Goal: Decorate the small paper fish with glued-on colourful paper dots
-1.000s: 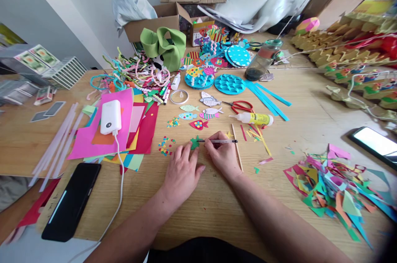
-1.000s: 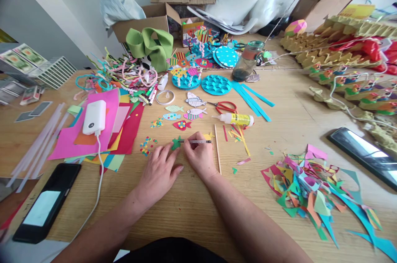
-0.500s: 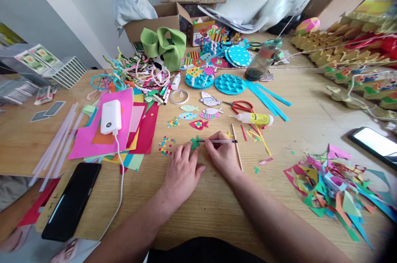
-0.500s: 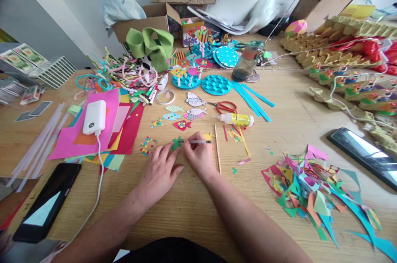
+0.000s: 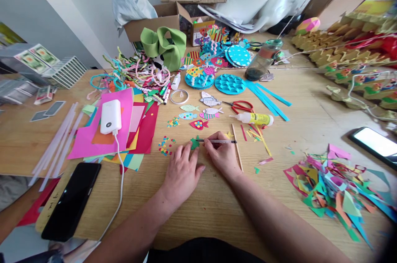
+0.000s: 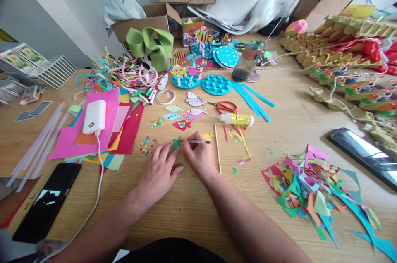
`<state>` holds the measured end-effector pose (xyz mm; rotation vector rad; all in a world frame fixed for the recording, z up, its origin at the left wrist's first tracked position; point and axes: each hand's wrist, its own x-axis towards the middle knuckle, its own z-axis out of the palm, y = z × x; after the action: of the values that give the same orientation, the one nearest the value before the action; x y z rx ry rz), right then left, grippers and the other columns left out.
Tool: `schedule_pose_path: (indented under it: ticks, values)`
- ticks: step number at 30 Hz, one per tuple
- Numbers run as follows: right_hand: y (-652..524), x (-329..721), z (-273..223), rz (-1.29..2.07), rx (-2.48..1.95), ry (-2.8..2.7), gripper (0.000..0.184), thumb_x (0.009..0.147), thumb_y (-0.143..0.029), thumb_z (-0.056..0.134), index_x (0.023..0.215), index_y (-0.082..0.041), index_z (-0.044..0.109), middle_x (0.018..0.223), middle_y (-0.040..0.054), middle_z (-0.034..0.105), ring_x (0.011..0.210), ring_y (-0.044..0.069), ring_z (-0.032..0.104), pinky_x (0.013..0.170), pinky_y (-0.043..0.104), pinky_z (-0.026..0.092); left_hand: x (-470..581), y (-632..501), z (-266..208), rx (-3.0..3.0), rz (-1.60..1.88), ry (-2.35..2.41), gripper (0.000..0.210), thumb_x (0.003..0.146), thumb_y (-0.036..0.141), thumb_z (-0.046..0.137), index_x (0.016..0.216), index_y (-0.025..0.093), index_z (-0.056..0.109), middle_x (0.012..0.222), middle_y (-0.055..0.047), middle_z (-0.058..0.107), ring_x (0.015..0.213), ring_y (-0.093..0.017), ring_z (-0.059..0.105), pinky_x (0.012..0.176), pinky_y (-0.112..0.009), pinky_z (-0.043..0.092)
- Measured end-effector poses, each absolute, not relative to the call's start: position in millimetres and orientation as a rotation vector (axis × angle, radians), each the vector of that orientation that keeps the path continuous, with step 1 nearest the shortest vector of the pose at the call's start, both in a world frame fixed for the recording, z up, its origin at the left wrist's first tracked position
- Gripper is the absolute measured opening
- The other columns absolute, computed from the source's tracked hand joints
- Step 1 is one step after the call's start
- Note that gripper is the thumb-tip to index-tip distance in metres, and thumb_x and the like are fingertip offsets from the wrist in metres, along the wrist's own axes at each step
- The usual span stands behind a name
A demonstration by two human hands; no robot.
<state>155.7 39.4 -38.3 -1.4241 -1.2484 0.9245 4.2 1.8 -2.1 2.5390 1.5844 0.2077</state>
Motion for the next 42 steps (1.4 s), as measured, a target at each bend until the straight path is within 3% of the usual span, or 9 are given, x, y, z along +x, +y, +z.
schedule_pose_path:
  ticks: [29,42]
  values:
    - [40,155,-37,0.934,-1.423,-1.271,0.024,0.083,-0.043,0.061,0.073,-0.022,0.054,0.066,0.0019,0.062,0.053,0.014,0.052,0.049,0.026,0.041,4,2,-2,2.549,0.228,1.584,0.049,0.089,0.036,0.06,0.133,0.016,0.053,0.138,-0.014,0.051,0.119,-0.031,0.046,0.101,-0.05,0.043]
    - [38,155,-29,0.898,-1.446,-1.238,0.019,0.082,-0.035,0.061,0.071,-0.022,0.053,0.062,0.0001,0.06,0.051,0.013,0.05,0.048,0.026,0.039,4,1,-1,2.542,0.241,1.595,0.045,0.09,0.036,0.058,0.131,0.017,0.054,0.138,-0.012,0.05,0.12,-0.031,0.045,0.1,-0.049,0.043]
